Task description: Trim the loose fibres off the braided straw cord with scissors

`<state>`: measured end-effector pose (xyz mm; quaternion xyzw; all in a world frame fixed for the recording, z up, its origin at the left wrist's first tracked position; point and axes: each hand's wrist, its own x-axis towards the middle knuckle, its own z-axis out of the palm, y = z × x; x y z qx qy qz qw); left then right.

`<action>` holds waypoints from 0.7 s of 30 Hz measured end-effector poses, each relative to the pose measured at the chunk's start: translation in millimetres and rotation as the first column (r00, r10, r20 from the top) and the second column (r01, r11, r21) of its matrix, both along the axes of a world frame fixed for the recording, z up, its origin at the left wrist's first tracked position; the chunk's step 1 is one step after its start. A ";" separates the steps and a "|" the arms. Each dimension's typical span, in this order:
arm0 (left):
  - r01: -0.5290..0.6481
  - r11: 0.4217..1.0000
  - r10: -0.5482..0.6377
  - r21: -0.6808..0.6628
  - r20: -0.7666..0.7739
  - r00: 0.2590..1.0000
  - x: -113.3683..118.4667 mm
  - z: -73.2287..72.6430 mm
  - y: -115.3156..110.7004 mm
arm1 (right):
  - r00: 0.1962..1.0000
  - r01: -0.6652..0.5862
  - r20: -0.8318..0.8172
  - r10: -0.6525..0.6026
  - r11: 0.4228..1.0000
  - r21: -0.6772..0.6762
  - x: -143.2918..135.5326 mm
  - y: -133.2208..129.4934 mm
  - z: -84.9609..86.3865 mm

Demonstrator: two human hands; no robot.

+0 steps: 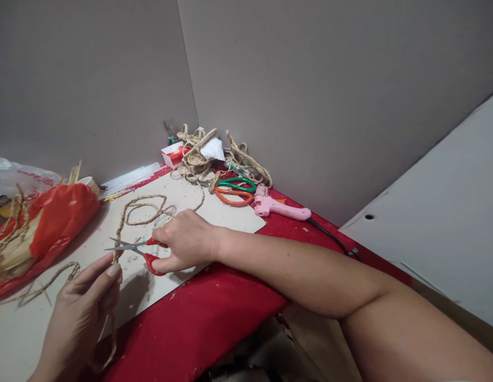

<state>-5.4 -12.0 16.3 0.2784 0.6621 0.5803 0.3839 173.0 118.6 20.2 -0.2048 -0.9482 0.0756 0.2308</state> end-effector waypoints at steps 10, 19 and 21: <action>-0.092 0.994 0.067 -0.061 -0.328 0.942 3.7 8.3 -3.7 | 0.976 -0.014 0.219 -0.019 0.989 0.145 4.6 2.2 10.9; -0.047 0.995 0.019 -0.083 -0.308 0.951 -2.2 9.3 -3.5 | 0.966 -0.083 0.255 0.038 0.982 0.171 4.5 5.5 10.3; -0.032 0.997 0.012 -0.072 -0.273 0.962 -3.8 9.2 -3.4 | 0.967 -0.089 0.251 0.046 0.982 0.164 5.0 5.9 10.5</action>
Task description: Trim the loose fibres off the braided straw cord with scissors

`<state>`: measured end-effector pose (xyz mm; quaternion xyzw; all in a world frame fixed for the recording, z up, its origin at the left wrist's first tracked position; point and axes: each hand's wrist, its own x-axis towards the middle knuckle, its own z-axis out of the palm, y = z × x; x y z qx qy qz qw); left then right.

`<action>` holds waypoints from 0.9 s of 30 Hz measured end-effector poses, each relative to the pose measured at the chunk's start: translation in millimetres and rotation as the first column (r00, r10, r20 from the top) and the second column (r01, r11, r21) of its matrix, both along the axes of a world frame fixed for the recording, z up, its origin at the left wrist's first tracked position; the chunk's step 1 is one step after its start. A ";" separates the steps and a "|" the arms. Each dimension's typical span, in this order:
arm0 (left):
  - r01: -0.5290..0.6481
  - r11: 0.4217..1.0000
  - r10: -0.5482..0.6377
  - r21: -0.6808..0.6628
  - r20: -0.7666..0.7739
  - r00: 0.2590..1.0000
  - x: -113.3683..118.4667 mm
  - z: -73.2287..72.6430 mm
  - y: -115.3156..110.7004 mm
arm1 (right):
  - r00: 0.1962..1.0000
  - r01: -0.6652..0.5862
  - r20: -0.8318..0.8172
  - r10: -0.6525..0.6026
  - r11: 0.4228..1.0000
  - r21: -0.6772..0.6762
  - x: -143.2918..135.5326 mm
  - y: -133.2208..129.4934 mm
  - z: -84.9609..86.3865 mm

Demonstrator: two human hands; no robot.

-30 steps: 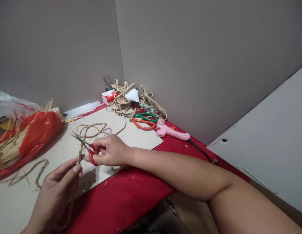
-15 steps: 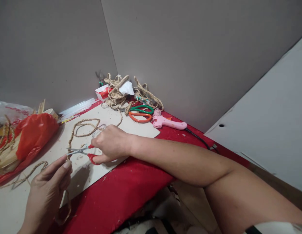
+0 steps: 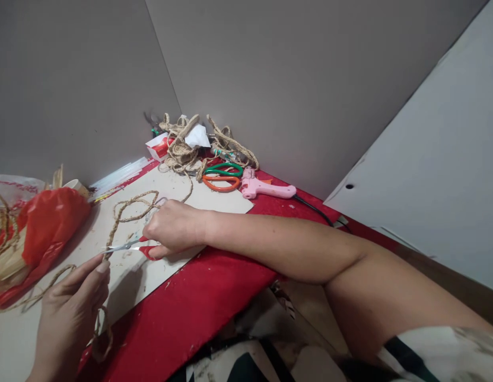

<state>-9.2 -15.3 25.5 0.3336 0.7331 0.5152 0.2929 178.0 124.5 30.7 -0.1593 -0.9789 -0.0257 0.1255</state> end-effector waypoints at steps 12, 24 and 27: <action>-0.020 0.999 0.013 0.030 0.203 0.979 5.5 3.5 6.2 | 0.999 0.007 0.039 -0.008 0.999 0.035 -3.4 -2.3 -2.4; 0.021 1.000 -0.023 0.011 0.213 0.977 8.9 3.1 8.7 | 0.999 0.023 0.049 -0.020 0.998 -0.054 -3.4 -4.7 -0.7; 0.015 1.000 -0.018 0.017 0.221 0.975 8.5 1.9 10.1 | 0.999 0.026 0.042 -0.023 0.998 -0.054 -3.9 -3.8 -1.1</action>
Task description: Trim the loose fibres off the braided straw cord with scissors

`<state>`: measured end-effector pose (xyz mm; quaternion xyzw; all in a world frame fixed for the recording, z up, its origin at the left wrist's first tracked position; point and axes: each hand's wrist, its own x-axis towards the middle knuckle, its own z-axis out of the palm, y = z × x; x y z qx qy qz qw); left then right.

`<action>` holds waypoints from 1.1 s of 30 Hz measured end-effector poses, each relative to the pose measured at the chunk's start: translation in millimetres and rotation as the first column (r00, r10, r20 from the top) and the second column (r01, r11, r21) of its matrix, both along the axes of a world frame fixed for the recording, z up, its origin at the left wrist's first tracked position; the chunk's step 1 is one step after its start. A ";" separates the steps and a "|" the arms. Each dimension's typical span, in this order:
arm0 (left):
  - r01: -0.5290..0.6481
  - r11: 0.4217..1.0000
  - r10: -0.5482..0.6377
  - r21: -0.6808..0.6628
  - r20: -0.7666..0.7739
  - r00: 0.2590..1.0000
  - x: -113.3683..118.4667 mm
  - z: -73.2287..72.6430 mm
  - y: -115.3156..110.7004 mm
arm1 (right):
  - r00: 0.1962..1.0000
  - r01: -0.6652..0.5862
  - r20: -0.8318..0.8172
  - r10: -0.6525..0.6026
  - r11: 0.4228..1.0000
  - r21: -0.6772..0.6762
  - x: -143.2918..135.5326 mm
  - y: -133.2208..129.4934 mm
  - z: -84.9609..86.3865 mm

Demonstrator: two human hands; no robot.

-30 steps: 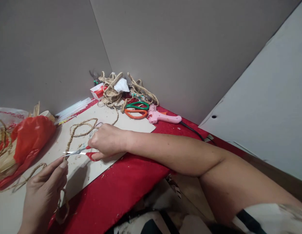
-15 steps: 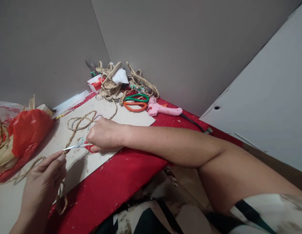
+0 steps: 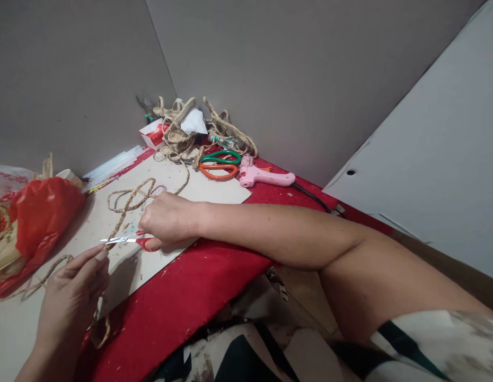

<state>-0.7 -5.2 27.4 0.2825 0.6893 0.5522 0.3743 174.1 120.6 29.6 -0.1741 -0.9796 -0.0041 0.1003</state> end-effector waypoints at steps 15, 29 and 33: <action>0.000 1.000 -0.001 0.021 0.050 0.999 -6.4 -3.6 1.5 | 1.000 -0.007 -0.024 0.006 1.000 -0.020 0.7 3.0 -1.1; 0.198 0.953 -0.258 0.231 0.270 0.928 -11.2 6.8 4.2 | 0.980 0.061 -0.179 -0.084 0.989 -0.134 0.2 8.9 -2.0; 0.213 0.948 -0.282 0.236 0.314 0.907 -13.9 9.6 1.2 | 0.979 0.059 -0.186 -0.084 0.989 -0.138 0.6 8.7 -2.6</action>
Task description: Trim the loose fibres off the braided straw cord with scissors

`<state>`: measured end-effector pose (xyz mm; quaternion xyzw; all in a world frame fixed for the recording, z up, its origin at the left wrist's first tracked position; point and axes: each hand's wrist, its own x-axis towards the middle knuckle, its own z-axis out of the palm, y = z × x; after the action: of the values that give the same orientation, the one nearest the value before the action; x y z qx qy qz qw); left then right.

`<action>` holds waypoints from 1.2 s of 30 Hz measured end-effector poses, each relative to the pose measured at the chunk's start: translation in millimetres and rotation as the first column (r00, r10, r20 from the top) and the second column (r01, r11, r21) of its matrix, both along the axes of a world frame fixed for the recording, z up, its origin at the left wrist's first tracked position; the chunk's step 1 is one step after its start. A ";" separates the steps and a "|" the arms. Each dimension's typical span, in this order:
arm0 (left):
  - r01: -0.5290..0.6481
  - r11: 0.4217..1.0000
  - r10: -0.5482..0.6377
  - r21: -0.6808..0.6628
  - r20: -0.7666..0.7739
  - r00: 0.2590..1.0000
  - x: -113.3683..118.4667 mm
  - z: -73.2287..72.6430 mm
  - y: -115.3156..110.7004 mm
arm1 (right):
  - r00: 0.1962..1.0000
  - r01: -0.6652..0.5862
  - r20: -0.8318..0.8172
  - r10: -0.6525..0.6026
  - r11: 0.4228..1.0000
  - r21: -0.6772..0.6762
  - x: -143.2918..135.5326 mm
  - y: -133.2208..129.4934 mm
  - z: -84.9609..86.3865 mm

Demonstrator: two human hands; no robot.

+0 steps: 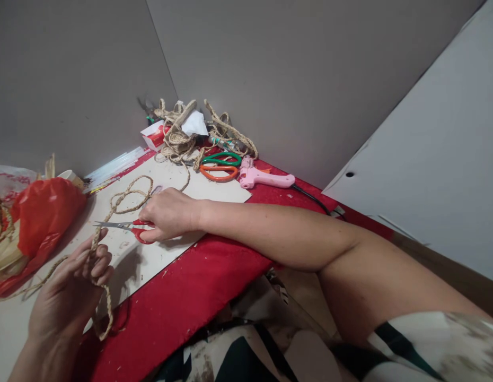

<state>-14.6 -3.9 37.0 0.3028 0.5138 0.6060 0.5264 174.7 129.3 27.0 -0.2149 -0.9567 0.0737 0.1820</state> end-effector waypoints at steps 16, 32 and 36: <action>-0.092 0.995 0.089 -0.038 -0.076 0.993 0.9 -7.3 4.0 | 0.986 -0.067 -0.158 0.044 0.988 -0.143 -1.9 -0.9 -3.6; 0.158 0.977 -0.171 -0.143 -0.078 0.982 30.1 -21.0 -3.1 | 0.675 -0.615 -0.617 -0.406 0.153 -0.774 -24.0 -23.6 -8.5; 0.076 0.976 -0.100 -0.206 -0.107 0.989 31.3 -16.9 -5.0 | 0.628 -0.563 -0.634 -0.451 0.299 -0.771 -20.5 -16.0 -4.1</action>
<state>16.7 -9.0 20.1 0.3055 0.5884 0.5083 0.5496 154.3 113.3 22.9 -0.1832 -0.5395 0.7152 0.4049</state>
